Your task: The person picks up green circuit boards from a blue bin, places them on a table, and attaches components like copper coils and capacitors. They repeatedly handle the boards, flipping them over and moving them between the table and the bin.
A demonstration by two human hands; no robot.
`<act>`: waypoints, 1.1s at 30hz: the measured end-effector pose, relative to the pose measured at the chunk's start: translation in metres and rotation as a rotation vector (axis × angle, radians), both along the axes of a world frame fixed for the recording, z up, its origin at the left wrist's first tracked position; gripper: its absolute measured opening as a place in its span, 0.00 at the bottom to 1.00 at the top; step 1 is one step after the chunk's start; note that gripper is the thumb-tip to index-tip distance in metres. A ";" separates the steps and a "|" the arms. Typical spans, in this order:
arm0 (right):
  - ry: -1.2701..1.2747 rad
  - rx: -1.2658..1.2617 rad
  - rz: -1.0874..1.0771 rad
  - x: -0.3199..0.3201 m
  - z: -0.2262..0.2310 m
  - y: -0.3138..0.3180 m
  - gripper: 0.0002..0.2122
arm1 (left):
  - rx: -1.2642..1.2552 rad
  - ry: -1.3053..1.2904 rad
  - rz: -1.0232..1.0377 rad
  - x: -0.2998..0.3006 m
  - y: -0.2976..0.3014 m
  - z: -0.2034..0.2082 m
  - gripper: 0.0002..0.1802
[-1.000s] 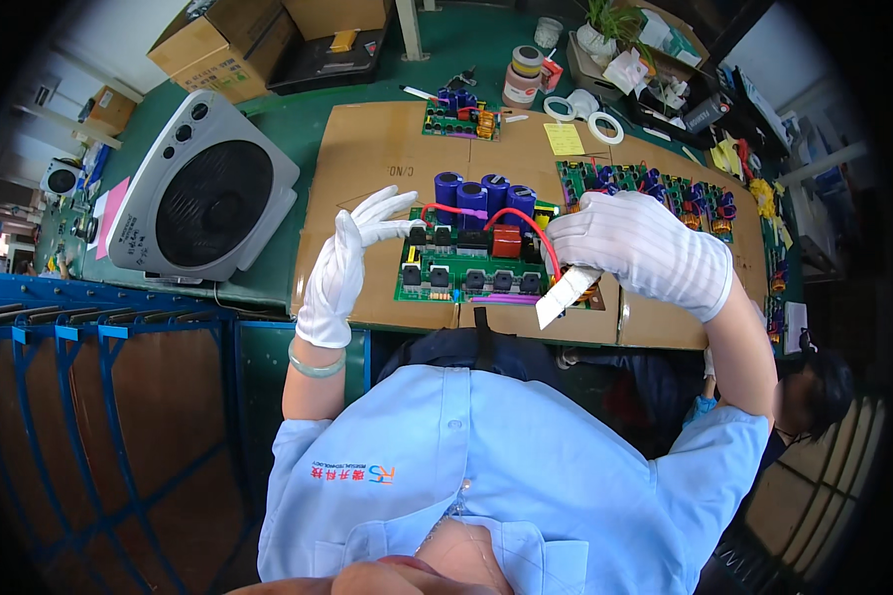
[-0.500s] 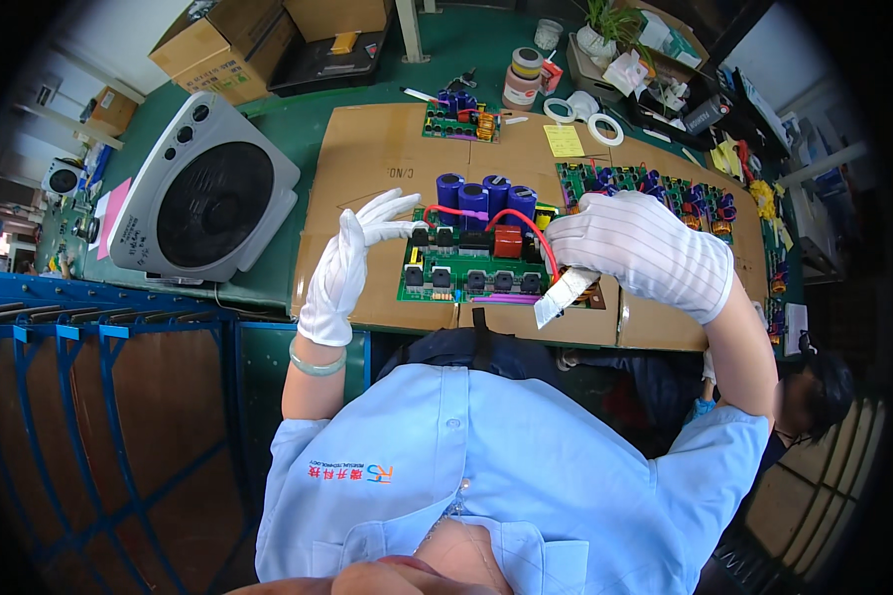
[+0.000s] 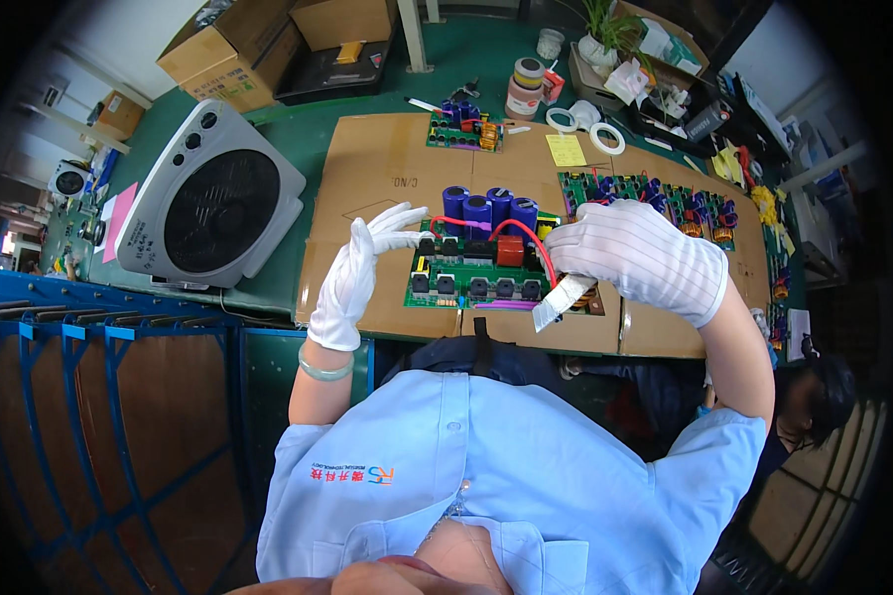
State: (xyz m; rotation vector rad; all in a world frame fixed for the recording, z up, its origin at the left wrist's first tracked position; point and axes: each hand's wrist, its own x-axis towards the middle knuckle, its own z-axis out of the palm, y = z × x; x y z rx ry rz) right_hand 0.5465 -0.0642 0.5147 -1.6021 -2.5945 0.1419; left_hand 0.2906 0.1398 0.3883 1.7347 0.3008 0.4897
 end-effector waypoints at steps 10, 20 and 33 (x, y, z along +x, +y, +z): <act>-0.026 -0.049 0.005 0.002 -0.001 0.001 0.14 | 0.015 0.017 0.041 -0.002 -0.005 0.000 0.47; 0.024 -0.074 0.053 0.016 -0.005 0.008 0.14 | -0.003 0.016 0.128 -0.003 -0.020 0.001 0.47; 0.603 -0.316 0.272 0.059 -0.072 0.049 0.20 | -0.155 0.091 0.359 -0.011 -0.054 -0.010 0.48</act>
